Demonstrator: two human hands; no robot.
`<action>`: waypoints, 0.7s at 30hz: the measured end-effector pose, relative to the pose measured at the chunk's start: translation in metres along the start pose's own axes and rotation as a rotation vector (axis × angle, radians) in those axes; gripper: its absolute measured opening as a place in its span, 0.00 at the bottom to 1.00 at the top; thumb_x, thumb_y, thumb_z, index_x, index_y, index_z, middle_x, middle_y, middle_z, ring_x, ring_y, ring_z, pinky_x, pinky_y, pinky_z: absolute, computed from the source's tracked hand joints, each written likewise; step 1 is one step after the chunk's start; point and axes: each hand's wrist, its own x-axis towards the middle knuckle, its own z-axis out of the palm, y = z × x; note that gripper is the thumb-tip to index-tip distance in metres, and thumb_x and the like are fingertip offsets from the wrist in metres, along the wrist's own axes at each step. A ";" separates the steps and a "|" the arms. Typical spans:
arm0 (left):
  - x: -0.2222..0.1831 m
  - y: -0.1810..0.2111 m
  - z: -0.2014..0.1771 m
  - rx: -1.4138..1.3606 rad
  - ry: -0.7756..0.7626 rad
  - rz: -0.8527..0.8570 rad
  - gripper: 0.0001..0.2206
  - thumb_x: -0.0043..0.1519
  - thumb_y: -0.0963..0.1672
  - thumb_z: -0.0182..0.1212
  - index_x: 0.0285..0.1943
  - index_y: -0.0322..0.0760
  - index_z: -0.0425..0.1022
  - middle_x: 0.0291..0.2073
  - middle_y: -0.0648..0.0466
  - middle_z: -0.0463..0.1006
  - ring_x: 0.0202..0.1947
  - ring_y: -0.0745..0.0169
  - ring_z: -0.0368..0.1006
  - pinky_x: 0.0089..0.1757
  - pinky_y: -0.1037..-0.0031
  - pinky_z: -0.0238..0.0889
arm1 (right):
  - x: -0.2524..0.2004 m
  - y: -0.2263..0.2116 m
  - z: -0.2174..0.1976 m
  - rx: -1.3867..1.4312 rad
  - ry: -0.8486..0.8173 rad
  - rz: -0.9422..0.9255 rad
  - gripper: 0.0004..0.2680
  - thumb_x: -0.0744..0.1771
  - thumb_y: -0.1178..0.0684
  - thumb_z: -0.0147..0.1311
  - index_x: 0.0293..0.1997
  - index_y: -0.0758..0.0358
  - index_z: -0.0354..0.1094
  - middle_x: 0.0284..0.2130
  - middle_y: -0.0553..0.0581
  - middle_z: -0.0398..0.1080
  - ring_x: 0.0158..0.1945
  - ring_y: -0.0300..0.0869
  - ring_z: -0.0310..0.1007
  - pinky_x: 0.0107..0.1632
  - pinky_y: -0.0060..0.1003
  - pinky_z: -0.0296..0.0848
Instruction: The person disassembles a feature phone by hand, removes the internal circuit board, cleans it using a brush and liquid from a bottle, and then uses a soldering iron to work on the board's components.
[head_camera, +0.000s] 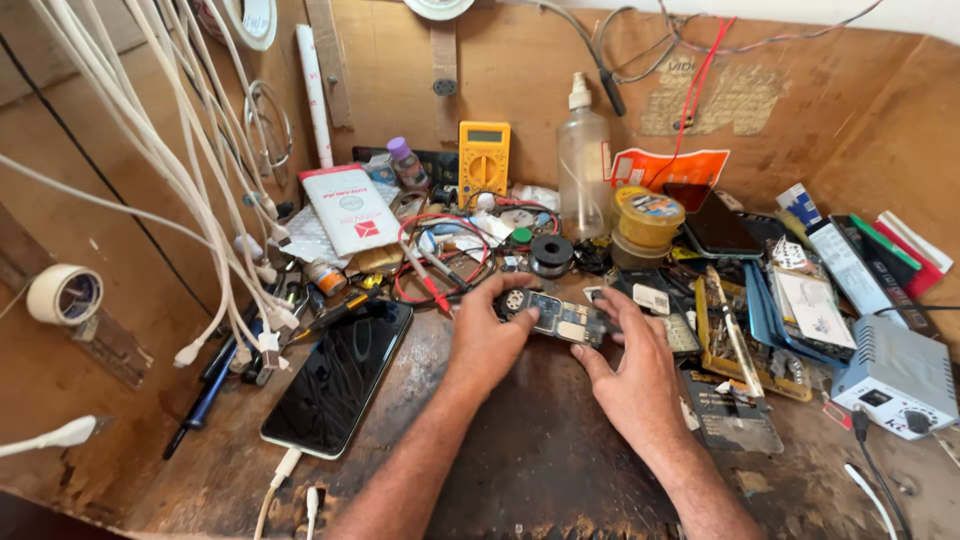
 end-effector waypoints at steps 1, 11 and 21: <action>-0.003 0.001 -0.002 0.019 0.011 -0.001 0.19 0.53 0.40 0.67 0.55 0.33 0.79 0.44 0.51 0.85 0.42 0.65 0.80 0.47 0.73 0.71 | 0.000 0.001 0.001 -0.011 0.001 0.016 0.27 0.60 0.56 0.68 0.66 0.58 0.61 0.56 0.59 0.68 0.52 0.47 0.73 0.55 0.40 0.73; -0.005 -0.002 -0.013 -0.354 -0.011 -0.018 0.24 0.55 0.40 0.70 0.62 0.28 0.72 0.48 0.50 0.79 0.44 0.61 0.78 0.44 0.69 0.75 | -0.001 0.001 0.000 0.100 -0.059 -0.057 0.21 0.62 0.52 0.66 0.61 0.57 0.70 0.54 0.55 0.74 0.49 0.42 0.78 0.49 0.36 0.77; -0.005 0.009 -0.016 -0.659 -0.125 -0.126 0.26 0.57 0.39 0.71 0.64 0.25 0.69 0.48 0.46 0.82 0.45 0.62 0.78 0.45 0.73 0.75 | 0.003 0.005 -0.001 0.214 -0.121 -0.047 0.16 0.65 0.53 0.61 0.60 0.58 0.71 0.49 0.56 0.79 0.48 0.40 0.79 0.50 0.36 0.76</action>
